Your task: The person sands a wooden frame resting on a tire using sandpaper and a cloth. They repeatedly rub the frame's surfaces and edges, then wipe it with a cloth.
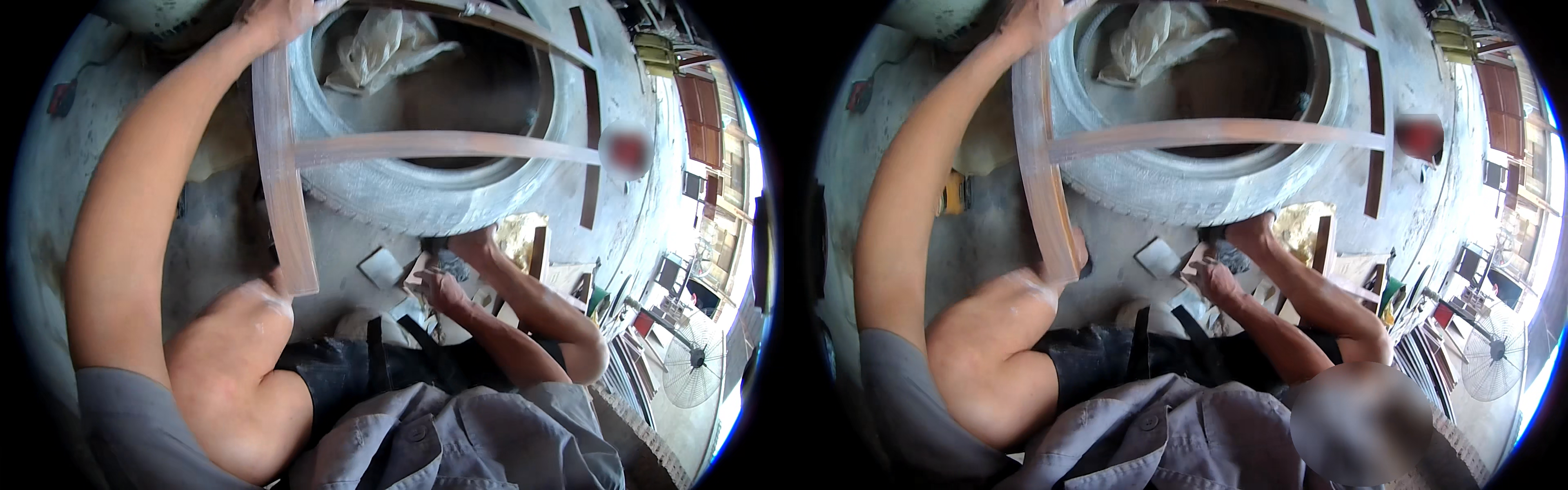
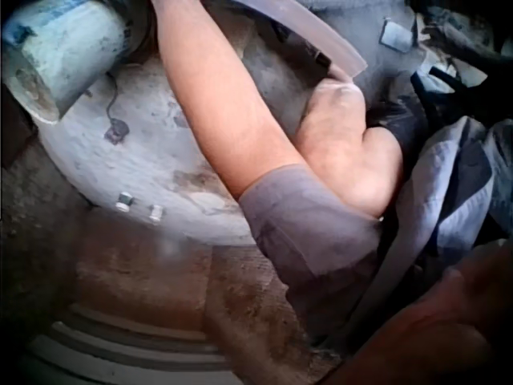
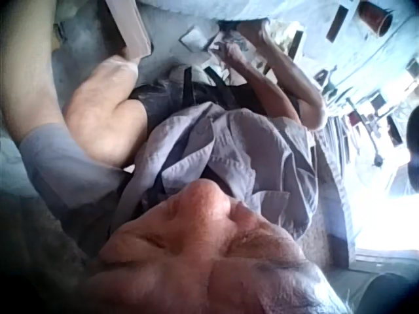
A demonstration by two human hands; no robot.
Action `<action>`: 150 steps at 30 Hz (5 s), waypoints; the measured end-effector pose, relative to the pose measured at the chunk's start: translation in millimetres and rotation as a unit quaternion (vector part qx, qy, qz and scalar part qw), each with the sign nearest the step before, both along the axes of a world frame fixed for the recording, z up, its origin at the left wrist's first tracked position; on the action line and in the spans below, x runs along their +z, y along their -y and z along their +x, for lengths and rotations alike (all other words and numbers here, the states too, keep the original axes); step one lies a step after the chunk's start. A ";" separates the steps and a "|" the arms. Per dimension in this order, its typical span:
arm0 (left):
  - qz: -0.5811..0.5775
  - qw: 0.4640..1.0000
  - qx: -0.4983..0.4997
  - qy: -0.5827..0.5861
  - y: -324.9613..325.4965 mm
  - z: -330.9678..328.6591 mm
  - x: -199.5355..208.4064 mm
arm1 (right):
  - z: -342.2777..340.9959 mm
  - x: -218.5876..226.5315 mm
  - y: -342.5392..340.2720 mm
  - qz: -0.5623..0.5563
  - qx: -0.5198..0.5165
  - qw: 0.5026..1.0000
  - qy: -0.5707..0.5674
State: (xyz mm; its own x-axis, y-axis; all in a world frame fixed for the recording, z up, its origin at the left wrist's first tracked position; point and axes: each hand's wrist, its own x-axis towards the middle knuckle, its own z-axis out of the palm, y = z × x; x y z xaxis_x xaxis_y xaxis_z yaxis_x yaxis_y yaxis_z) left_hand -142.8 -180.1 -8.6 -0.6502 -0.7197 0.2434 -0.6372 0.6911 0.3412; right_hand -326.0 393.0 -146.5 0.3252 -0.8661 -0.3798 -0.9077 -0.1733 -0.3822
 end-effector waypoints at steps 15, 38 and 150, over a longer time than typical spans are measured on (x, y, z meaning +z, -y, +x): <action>-0.041 0.998 -0.001 -0.044 0.8 13.9 7.2 | -81.3 256.0 190.2 -0.286 -0.232 0.930 -0.019; -0.066 0.995 -0.036 -0.073 0.0 4.3 3.6 | -78.0 185.8 247.7 -0.272 -0.157 0.949 0.031; -0.070 0.996 -0.047 0.014 7.1 11.7 -0.8 | -249.0 146.5 120.9 -0.277 -0.536 0.792 -0.090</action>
